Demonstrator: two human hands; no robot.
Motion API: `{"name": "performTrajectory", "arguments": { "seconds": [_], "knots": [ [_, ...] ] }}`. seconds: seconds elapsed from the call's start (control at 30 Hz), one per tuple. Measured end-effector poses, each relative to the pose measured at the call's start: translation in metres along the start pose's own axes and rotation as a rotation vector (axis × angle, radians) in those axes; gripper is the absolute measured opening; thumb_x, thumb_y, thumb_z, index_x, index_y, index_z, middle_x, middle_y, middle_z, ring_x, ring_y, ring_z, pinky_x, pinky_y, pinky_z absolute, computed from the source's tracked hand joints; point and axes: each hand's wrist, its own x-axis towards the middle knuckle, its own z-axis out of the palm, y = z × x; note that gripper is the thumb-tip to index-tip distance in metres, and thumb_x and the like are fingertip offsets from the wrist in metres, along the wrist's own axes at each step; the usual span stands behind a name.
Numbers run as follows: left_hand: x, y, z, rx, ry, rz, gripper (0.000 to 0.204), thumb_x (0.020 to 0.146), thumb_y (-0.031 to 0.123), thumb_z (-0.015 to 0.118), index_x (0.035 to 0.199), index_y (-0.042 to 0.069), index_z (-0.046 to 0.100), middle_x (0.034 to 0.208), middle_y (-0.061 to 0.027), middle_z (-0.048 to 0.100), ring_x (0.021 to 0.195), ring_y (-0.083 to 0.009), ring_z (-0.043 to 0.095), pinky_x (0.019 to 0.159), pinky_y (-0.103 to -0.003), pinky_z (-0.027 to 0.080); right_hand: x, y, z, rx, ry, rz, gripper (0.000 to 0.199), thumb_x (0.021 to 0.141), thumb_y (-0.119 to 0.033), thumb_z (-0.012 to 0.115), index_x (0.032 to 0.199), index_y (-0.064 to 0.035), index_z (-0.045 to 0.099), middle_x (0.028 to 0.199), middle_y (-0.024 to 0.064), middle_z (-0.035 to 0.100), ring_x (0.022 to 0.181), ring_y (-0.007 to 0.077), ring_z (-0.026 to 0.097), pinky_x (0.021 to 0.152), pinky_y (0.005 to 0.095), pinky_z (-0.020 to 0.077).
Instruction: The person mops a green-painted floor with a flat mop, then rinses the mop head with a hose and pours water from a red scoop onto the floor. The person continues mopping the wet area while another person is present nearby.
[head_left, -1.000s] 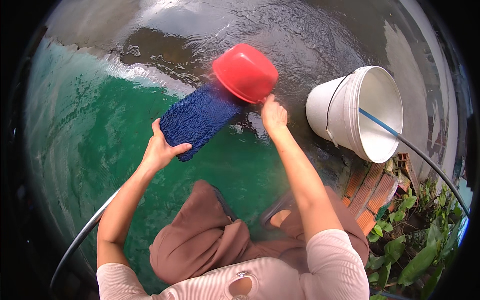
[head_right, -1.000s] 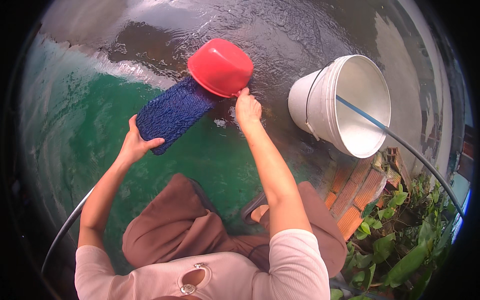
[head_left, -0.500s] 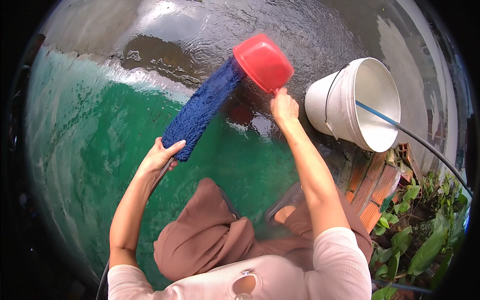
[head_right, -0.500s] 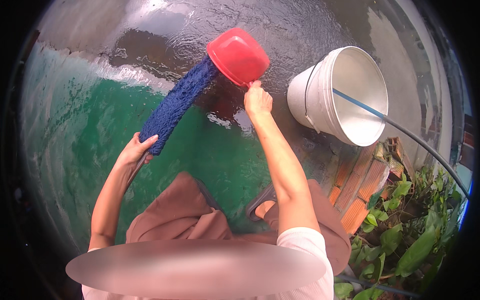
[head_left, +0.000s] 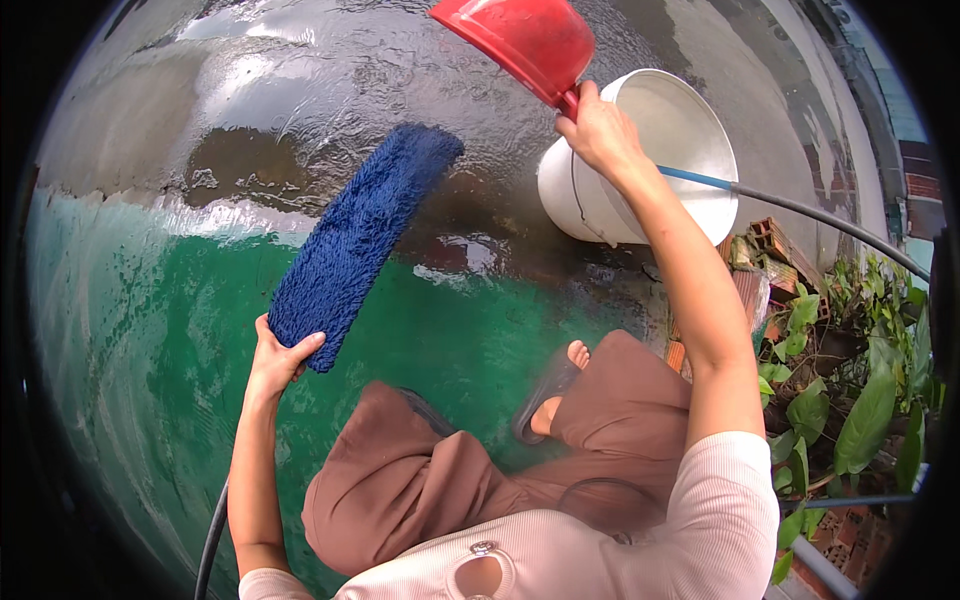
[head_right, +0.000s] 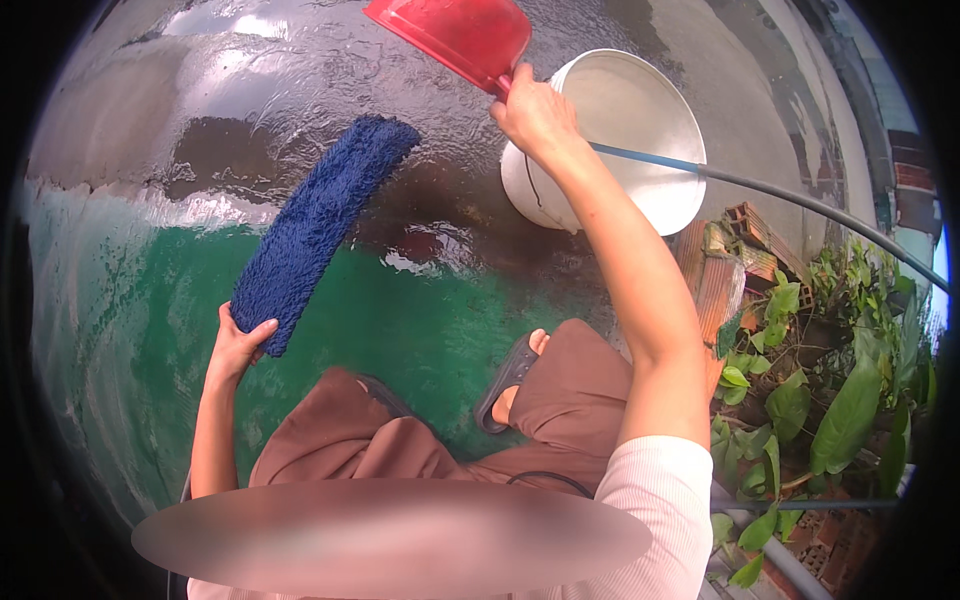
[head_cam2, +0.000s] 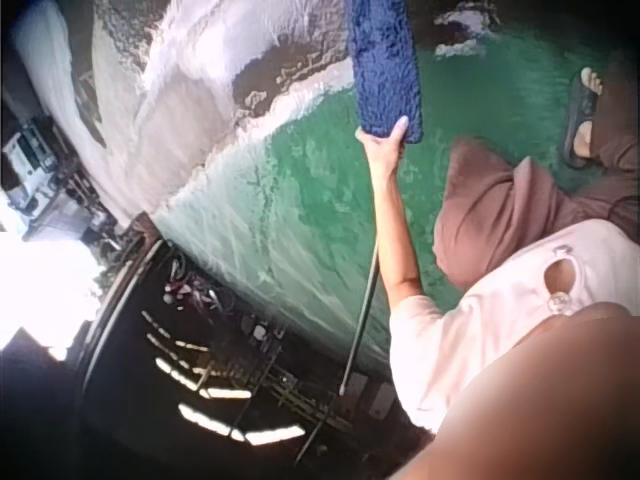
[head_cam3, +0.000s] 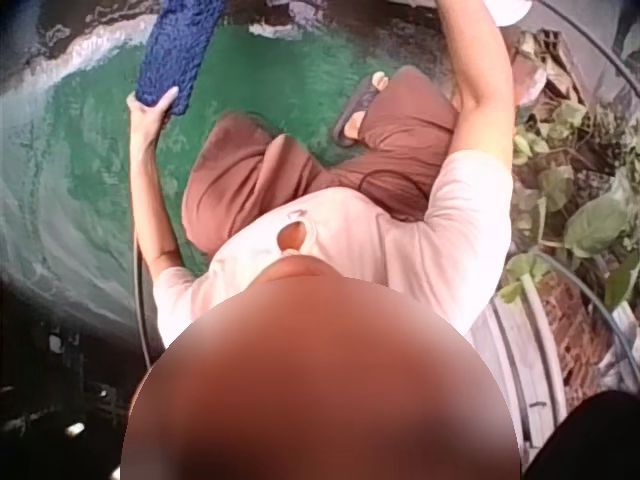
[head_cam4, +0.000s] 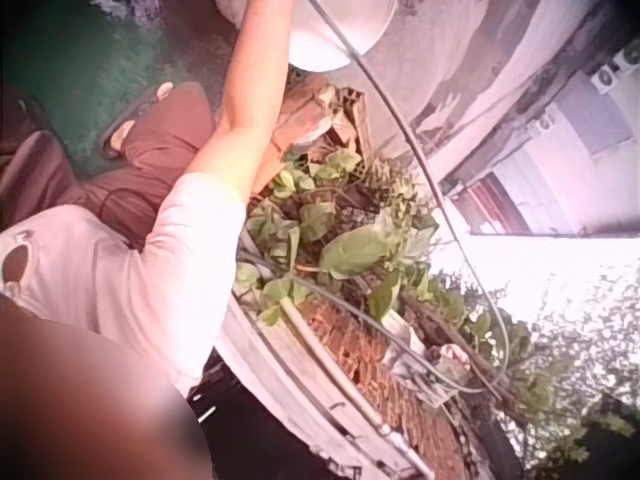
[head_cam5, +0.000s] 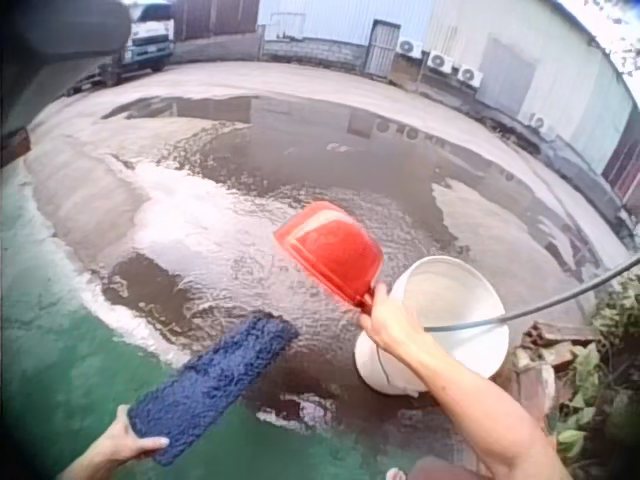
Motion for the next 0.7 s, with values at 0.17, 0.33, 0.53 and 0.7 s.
{"name": "performTrajectory", "arguments": {
  "seconds": [0.17,0.33,0.53,0.7],
  "knots": [
    [0.003,0.019,0.020,0.104,0.058,0.024,0.077,0.064,0.028,0.078,0.112,-0.003,0.026,0.069,-0.0061,0.051,0.041,-0.0083,0.043,0.033,-0.022,0.033,-0.043,0.084,-0.148,-0.231,-0.067,0.160,0.036,0.074,-0.025,0.056,0.104,-0.0042,0.052,0.089,0.0181,0.062,0.088,0.0330,0.059,0.077,0.0416,0.0447],
    [0.002,0.029,0.039,0.133,0.126,-0.017,0.077,0.065,0.030,0.078,0.112,-0.004,0.027,0.070,-0.0072,0.052,0.040,-0.0091,0.043,0.032,-0.023,0.033,-0.046,0.132,-0.131,-0.577,-0.500,0.211,0.020,0.070,-0.019,0.058,0.083,-0.0056,0.066,0.086,0.0149,0.064,0.084,0.0289,0.062,0.072,0.0379,0.0487],
    [-0.015,0.073,0.064,0.279,0.183,-0.008,0.079,0.065,0.029,0.077,0.114,-0.005,0.026,0.070,-0.0079,0.052,0.040,-0.0096,0.043,0.032,-0.023,0.033,-0.007,0.220,0.085,-0.742,-0.436,-0.220,0.016,0.076,-0.015,0.053,0.084,-0.0037,0.060,0.084,0.0139,0.064,0.077,0.0245,0.065,0.064,0.0353,0.0502],
    [-0.028,0.082,0.077,0.288,0.213,-0.023,0.078,0.065,0.026,0.077,0.115,-0.005,0.026,0.070,-0.0082,0.052,0.039,-0.0096,0.043,0.032,-0.023,0.033,-0.042,0.264,0.116,-0.762,-0.151,-0.161,0.019,0.080,-0.015,0.050,0.097,-0.0068,0.046,0.090,0.0097,0.058,0.072,0.0273,0.064,0.061,0.0373,0.0497]
  ]
}}
